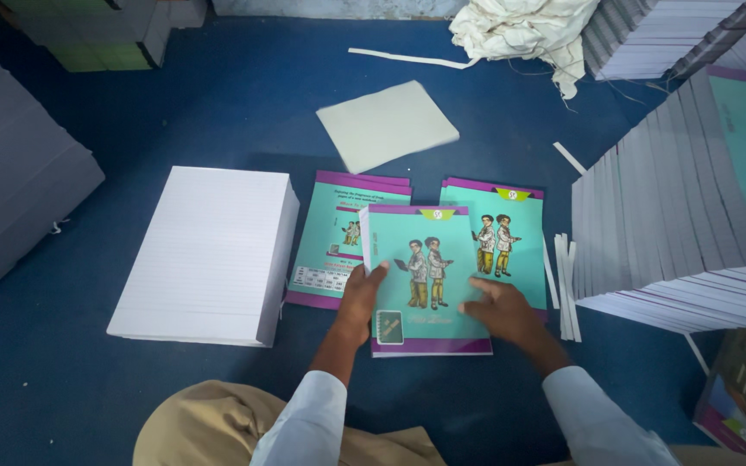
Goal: The person assembles notebooks by inserting a stack of lined paper between two printed covers. They align the paper and covers, then place the completed notebook onto a growing stack on the right.
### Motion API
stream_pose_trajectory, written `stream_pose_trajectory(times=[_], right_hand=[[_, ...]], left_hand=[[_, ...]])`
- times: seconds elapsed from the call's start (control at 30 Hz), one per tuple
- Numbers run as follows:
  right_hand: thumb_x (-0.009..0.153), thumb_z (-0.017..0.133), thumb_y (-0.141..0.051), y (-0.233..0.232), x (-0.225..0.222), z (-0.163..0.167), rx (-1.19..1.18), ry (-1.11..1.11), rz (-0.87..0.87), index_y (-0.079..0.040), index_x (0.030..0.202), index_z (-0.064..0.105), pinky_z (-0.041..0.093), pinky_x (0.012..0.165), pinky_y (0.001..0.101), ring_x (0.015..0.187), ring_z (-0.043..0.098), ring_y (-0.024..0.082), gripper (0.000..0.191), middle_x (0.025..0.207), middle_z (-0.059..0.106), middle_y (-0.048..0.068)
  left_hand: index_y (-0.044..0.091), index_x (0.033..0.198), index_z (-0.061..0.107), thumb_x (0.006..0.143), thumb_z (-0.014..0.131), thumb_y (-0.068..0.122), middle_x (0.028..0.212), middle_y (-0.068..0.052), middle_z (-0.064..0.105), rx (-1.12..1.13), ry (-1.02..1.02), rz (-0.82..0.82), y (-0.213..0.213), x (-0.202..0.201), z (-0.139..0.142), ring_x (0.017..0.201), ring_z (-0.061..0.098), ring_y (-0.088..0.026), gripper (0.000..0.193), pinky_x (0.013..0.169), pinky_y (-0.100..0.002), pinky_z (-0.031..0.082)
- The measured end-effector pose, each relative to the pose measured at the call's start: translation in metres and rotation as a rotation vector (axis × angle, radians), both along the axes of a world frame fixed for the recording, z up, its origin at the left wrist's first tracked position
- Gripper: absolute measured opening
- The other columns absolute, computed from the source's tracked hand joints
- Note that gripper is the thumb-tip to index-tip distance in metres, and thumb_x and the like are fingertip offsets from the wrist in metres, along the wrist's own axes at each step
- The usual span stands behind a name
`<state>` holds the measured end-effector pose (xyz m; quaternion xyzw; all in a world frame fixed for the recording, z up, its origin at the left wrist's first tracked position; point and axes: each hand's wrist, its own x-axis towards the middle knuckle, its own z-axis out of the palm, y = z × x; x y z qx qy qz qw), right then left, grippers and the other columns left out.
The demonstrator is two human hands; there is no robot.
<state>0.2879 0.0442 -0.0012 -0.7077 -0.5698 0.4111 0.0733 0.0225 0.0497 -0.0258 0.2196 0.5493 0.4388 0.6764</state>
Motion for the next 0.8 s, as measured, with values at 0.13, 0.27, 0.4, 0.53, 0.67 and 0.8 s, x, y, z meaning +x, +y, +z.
stream_pose_trajectory(times=[0.13,0.27,0.4,0.53,0.67,0.8], right_hand=[[0.081,0.078,-0.037,0.0,0.001,-0.001,0.038,0.065,0.013,-0.01,0.148,0.051,0.052,0.056,0.0297,0.064,0.064,0.014,0.077,0.08,0.069,0.007],[0.083,0.076,-0.036,-0.003,0.001,0.002,0.007,0.164,-0.078,-0.008,0.149,0.051,0.048,0.05,0.0296,0.057,0.06,0.015,0.076,0.077,0.07,0.012],[0.084,0.075,-0.035,-0.001,-0.002,0.005,-0.028,0.151,-0.118,-0.01,0.15,0.05,0.049,0.05,0.0323,0.056,0.058,0.016,0.075,0.082,0.072,0.012],[0.085,0.073,-0.037,0.0,-0.004,0.011,-0.053,0.125,-0.107,-0.013,0.15,0.049,0.054,0.055,0.0328,0.059,0.063,0.017,0.074,0.09,0.077,0.012],[0.087,0.072,-0.038,-0.011,-0.007,0.017,0.035,0.045,-0.011,-0.014,0.151,0.047,0.057,0.067,0.0373,0.069,0.067,0.019,0.073,0.097,0.077,0.015],[0.086,0.074,-0.038,-0.016,-0.014,0.018,0.096,-0.09,0.001,-0.017,0.15,0.05,0.057,0.082,0.0393,0.084,0.068,0.019,0.071,0.106,0.072,0.016]], left_hand=[[0.0,0.132,0.058,0.094,0.065,0.026,0.115,-0.014,0.069,0.059,-0.016,0.015,-0.002,0.001,0.002,0.103,0.067,-0.024,0.047,0.088,-0.04,0.056],[0.0,0.134,0.056,0.095,0.064,0.026,0.116,-0.014,0.069,0.056,-0.015,0.014,-0.002,0.001,-0.001,0.104,0.068,-0.024,0.047,0.089,-0.039,0.057],[-0.001,0.134,0.056,0.095,0.065,0.027,0.116,-0.015,0.068,0.063,-0.004,0.008,-0.002,0.001,-0.004,0.104,0.068,-0.025,0.049,0.089,-0.04,0.057],[0.0,0.131,0.057,0.095,0.065,0.025,0.114,-0.014,0.069,0.098,-0.016,0.012,-0.002,0.0,-0.009,0.102,0.068,-0.023,0.045,0.088,-0.038,0.057],[-0.001,0.127,0.059,0.095,0.064,0.024,0.111,-0.013,0.069,0.123,-0.013,0.023,-0.001,0.002,-0.016,0.097,0.067,-0.021,0.04,0.085,-0.037,0.056],[-0.002,0.126,0.06,0.095,0.065,0.022,0.109,-0.013,0.069,0.154,-0.017,0.048,-0.001,0.003,-0.022,0.095,0.066,-0.021,0.04,0.083,-0.037,0.056]])
